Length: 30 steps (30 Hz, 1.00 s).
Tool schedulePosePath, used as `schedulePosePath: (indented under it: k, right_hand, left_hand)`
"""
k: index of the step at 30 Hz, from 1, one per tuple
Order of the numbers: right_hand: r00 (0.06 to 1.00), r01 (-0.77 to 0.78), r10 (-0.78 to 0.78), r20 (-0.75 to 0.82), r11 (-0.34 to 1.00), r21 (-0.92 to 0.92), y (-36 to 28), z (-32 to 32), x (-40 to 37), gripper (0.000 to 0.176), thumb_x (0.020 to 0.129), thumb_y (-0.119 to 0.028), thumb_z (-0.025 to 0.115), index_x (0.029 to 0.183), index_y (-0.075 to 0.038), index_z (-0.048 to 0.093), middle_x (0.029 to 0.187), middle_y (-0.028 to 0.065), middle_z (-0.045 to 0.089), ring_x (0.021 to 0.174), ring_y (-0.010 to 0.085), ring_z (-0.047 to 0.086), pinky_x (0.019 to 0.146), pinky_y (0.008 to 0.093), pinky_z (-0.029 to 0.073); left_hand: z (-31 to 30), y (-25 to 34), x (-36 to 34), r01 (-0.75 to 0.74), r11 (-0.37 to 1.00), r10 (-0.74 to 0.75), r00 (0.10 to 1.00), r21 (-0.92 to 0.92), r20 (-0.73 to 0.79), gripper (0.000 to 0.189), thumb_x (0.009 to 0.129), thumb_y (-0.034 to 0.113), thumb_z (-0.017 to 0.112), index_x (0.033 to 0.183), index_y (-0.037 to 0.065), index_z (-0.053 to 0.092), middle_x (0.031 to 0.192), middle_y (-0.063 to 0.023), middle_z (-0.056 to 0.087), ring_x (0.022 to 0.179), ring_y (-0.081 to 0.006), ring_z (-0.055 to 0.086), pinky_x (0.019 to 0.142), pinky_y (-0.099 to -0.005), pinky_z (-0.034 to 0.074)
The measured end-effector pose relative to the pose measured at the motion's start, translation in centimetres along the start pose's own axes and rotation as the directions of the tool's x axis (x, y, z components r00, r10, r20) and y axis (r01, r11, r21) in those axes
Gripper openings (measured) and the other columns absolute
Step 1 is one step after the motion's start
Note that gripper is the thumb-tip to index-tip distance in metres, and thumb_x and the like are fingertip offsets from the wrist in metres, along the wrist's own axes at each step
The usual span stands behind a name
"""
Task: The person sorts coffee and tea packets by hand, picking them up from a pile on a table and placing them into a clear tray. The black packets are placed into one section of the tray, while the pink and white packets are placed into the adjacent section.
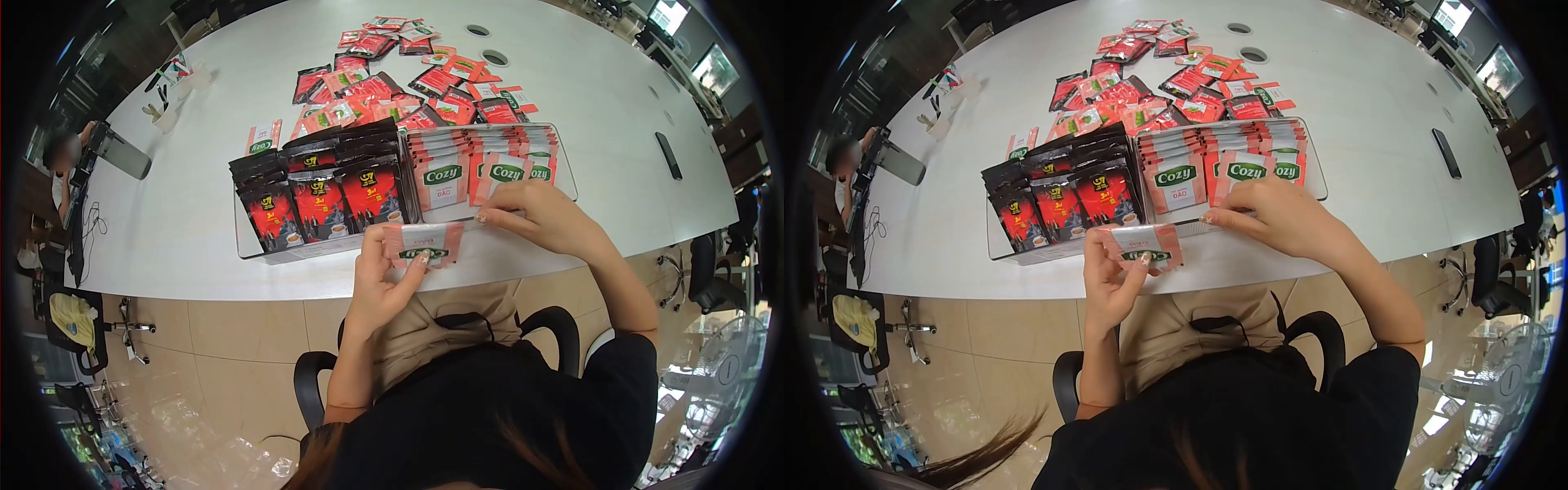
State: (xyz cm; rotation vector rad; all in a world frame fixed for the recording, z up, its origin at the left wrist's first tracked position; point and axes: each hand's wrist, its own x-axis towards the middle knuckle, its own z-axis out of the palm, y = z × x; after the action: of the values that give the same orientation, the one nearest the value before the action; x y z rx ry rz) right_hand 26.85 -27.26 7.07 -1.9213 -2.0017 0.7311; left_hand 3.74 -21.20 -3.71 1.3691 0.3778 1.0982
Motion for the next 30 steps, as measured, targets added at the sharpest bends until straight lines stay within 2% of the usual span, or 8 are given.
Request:
schedulePosePath:
  k: [6, 9, 15, 18, 21, 24, 27, 30]
  right_hand:
    - [0.993, 0.097, -0.101, -0.056, 0.993, -0.066, 1.1, 0.0, 1.0, 0.030, 0.094, -0.029, 0.055, 0.101, -0.002, 0.067, 0.091, 0.0106, 0.065, 0.089, 0.0277, 0.061, 0.078, 0.0378, 0.046]
    - [0.989, 0.132, -0.135, -0.057, 0.989, -0.061, 1.0, -0.1, 1.2, 0.029, 0.095, -0.028, 0.055, 0.102, -0.002, 0.067, 0.093, 0.0100, 0.065, 0.088, 0.0275, 0.061, 0.079, 0.0375, 0.046]
    - [0.984, 0.170, -0.174, -0.041, 0.980, -0.100, 1.4, -0.2, 1.1, 0.027, 0.094, -0.026, 0.056, 0.101, -0.002, 0.067, 0.096, 0.0101, 0.066, 0.088, 0.0273, 0.061, 0.078, 0.0364, 0.047]
    - [0.973, 0.156, -0.146, -0.178, 0.987, 0.038, 1.5, -0.3, 0.9, 0.032, 0.093, -0.034, 0.057, 0.095, -0.004, 0.069, 0.093, 0.0105, 0.066, 0.084, 0.0282, 0.062, 0.072, 0.0381, 0.047]
    - [0.914, 0.294, -0.239, -0.328, 0.947, 0.131, -0.3, -0.3, 0.4, 0.023, 0.089, -0.025, 0.063, 0.100, -0.006, 0.068, 0.099, 0.0081, 0.067, 0.084, 0.0279, 0.061, 0.070, 0.0368, 0.048]
    - [0.774, 0.531, -0.469, -0.426, 0.847, 0.032, -2.8, 1.1, 0.3, 0.031, 0.079, -0.014, 0.073, 0.109, -0.008, 0.066, 0.096, 0.0066, 0.067, 0.086, 0.0240, 0.063, 0.074, 0.0322, 0.047]
    - [0.755, 0.545, -0.546, -0.363, 0.830, -0.116, -3.4, 2.8, 0.3, 0.042, 0.071, -0.008, 0.077, 0.111, -0.012, 0.066, 0.092, 0.0037, 0.065, 0.084, 0.0229, 0.062, 0.071, 0.0332, 0.046]
    - [0.791, 0.496, -0.528, -0.310, 0.849, -0.182, -3.6, 2.3, -0.1, 0.044, 0.070, -0.007, 0.076, 0.112, -0.013, 0.065, 0.087, 0.0022, 0.063, 0.082, 0.0218, 0.061, 0.069, 0.0344, 0.046]
  left_hand:
    - [-0.3, 1.5, 0.2, -0.095, 0.957, 0.065, 0.991, 0.272, 0.116, 0.032, 0.083, -0.003, 0.067, 0.110, -0.003, 0.051, 0.097, -0.0112, 0.065, 0.091, -0.0148, 0.063, 0.076, -0.0255, 0.049]
    - [-0.3, 0.1, 0.7, -0.154, 0.967, 0.130, 0.983, 0.201, 0.126, 0.029, 0.080, -0.003, 0.070, 0.106, -0.003, 0.058, 0.095, -0.0103, 0.066, 0.086, -0.0163, 0.063, 0.073, -0.0266, 0.050]
    - [-0.4, 1.8, 1.4, -0.238, 0.887, 0.144, 0.957, 0.396, 0.253, 0.040, 0.077, -0.004, 0.071, 0.115, -0.002, 0.060, 0.098, -0.0110, 0.069, 0.081, -0.0137, 0.065, 0.063, -0.0232, 0.050]
    - [0.8, 1.2, 0.9, -0.060, 0.983, 0.045, 0.995, 0.173, 0.086, 0.040, 0.078, -0.004, 0.071, 0.116, -0.001, 0.060, 0.100, -0.0103, 0.069, 0.081, -0.0117, 0.067, 0.059, -0.0201, 0.050]
    - [0.8, 1.5, 1.2, -0.098, 0.966, 0.070, 0.990, 0.238, 0.123, 0.040, 0.078, -0.005, 0.071, 0.116, -0.001, 0.059, 0.102, -0.0101, 0.070, 0.081, -0.0111, 0.068, 0.058, -0.0196, 0.050]
    - [0.7, 1.8, 1.0, -0.039, 0.960, -0.002, 0.989, 0.277, 0.149, 0.042, 0.077, -0.005, 0.071, 0.117, -0.002, 0.057, 0.099, -0.0096, 0.071, 0.077, -0.0094, 0.067, 0.057, -0.0195, 0.049]
    - [0.4, 1.2, 0.6, -0.071, 0.941, 0.023, 0.989, 0.331, 0.148, 0.037, 0.075, -0.008, 0.072, 0.109, -0.002, 0.057, 0.096, -0.0106, 0.071, 0.070, -0.0082, 0.065, 0.057, -0.0196, 0.048]
    - [0.2, 1.1, 0.2, -0.108, 0.966, 0.108, 0.994, 0.234, 0.010, 0.034, 0.072, -0.009, 0.075, 0.099, -0.001, 0.056, 0.091, -0.0124, 0.070, 0.066, -0.0082, 0.061, 0.059, -0.0208, 0.048]
